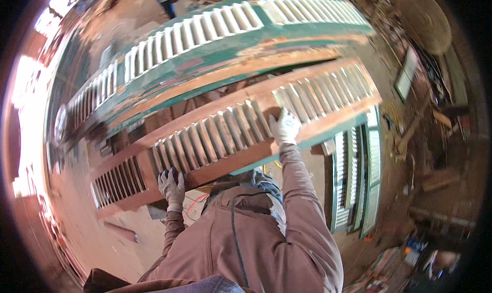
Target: The person paints wooden louvered shutters using a brush and a small container of reddish-brown paint. They repeatedly dip the brush, apply paint to the slats and frames, and reposition the shutters to access different sections.
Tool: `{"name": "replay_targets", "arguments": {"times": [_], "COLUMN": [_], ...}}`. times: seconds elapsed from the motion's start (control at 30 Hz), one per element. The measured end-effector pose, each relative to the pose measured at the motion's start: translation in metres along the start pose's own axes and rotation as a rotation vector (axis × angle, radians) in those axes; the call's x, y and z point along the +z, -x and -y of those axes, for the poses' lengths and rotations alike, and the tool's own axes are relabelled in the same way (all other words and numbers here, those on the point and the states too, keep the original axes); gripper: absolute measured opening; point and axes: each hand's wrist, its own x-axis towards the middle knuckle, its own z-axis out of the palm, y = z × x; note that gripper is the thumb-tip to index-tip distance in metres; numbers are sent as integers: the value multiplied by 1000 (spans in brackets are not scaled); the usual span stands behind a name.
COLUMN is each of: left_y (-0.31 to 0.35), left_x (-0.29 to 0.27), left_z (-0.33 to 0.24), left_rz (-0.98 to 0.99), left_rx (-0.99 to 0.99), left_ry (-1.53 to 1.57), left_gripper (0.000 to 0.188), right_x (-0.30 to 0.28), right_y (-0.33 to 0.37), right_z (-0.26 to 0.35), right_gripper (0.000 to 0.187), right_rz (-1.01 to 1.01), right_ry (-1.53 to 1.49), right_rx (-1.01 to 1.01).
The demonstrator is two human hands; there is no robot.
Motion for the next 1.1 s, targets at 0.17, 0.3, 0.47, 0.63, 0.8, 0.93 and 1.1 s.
{"name": "replay_targets", "arguments": {"times": [0.17,0.3,0.47,0.63,0.8,0.93,1.1], "left_y": [-45,-136,-276,-388,-451,-452,-411], "left_x": [5,-29,-124,-164,-141,-128,-119], "left_z": [62,180,293,404,380,364,358], "left_rz": [-240,-568,-622,-453,-356,-341,-393], "left_rx": [-289,-418,-402,-324,-351,-355,-304], "left_ry": [563,1060,1627,1457,1357,1333,1346], "left_gripper": [46,56,45,41,36,33,29], "right_x": [-45,-28,-54,-88,-141,-156,-141], "right_y": [0,40,106,195,286,388,468], "right_z": [21,7,-39,-72,-40,-24,-1], "right_gripper": [46,59,55,58,56,52,53], "right_rz": [291,33,-56,-41,182,288,493], "right_ry": [-63,115,189,359,295,326,260], "right_rx": [39,7,45,88,626,863,1078]}}
